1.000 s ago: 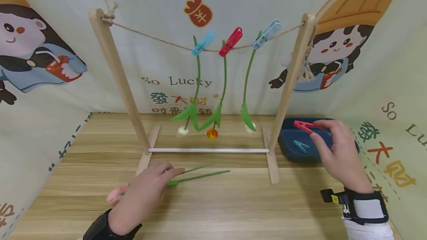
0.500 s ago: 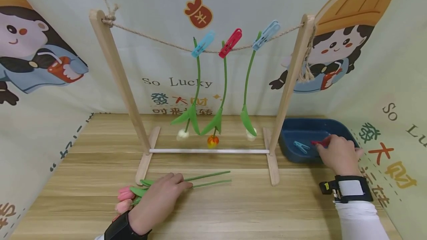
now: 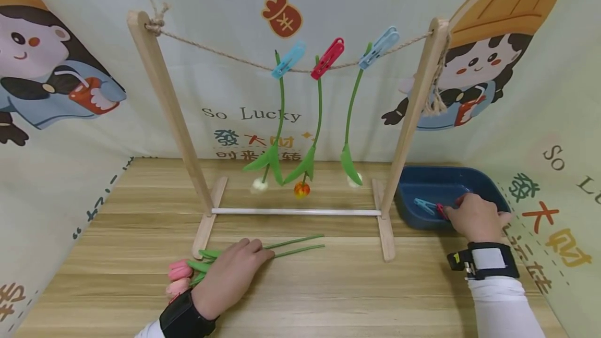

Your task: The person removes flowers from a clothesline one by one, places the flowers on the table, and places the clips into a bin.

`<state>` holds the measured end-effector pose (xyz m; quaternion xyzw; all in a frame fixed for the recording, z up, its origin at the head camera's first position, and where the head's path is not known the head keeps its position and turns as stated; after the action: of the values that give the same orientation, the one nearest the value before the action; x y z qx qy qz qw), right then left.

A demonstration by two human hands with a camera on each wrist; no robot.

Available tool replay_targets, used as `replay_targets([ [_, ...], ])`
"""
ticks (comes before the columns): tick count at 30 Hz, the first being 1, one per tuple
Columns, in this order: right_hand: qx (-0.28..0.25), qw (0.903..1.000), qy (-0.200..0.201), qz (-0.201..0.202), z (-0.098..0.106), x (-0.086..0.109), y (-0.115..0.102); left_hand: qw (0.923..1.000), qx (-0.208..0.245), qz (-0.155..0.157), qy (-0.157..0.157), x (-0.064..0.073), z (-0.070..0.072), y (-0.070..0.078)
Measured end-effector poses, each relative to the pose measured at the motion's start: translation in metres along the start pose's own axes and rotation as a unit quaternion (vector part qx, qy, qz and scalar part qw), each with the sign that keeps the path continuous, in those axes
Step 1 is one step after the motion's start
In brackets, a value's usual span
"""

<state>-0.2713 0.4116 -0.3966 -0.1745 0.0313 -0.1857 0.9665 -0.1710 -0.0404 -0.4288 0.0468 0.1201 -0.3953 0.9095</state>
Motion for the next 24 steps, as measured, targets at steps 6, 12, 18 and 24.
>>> replay_targets([
  [6,-0.017,0.9988,0.038,0.026,0.022,0.013,-0.012,1.0,0.0,0.005,0.001,-0.002,0.002,-0.002],
  [12,-0.052,0.9879,0.132,0.061,0.079,0.041,-0.053,0.9995,0.018,0.011,0.023,-0.004,0.024,-0.005],
  [18,-0.112,0.9478,0.267,0.133,0.154,0.086,-0.112,0.992,0.027,0.016,0.122,-0.01,0.077,-0.014],
  [24,-0.151,0.877,0.359,0.282,0.21,0.139,-0.182,0.9634,0.051,0.025,0.262,-0.016,0.136,-0.031],
])
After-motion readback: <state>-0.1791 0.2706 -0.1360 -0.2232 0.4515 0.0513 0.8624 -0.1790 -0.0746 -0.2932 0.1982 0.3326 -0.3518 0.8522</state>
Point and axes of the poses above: each hand's wrist, its own x-axis away from the middle knuckle, its own z-axis out of the back of the hand, y = z × x, the point moved 10 cm from there along -x, towards the middle knuckle, and after that the axes turned 10 degrees about -z, right-handed, at the moved point
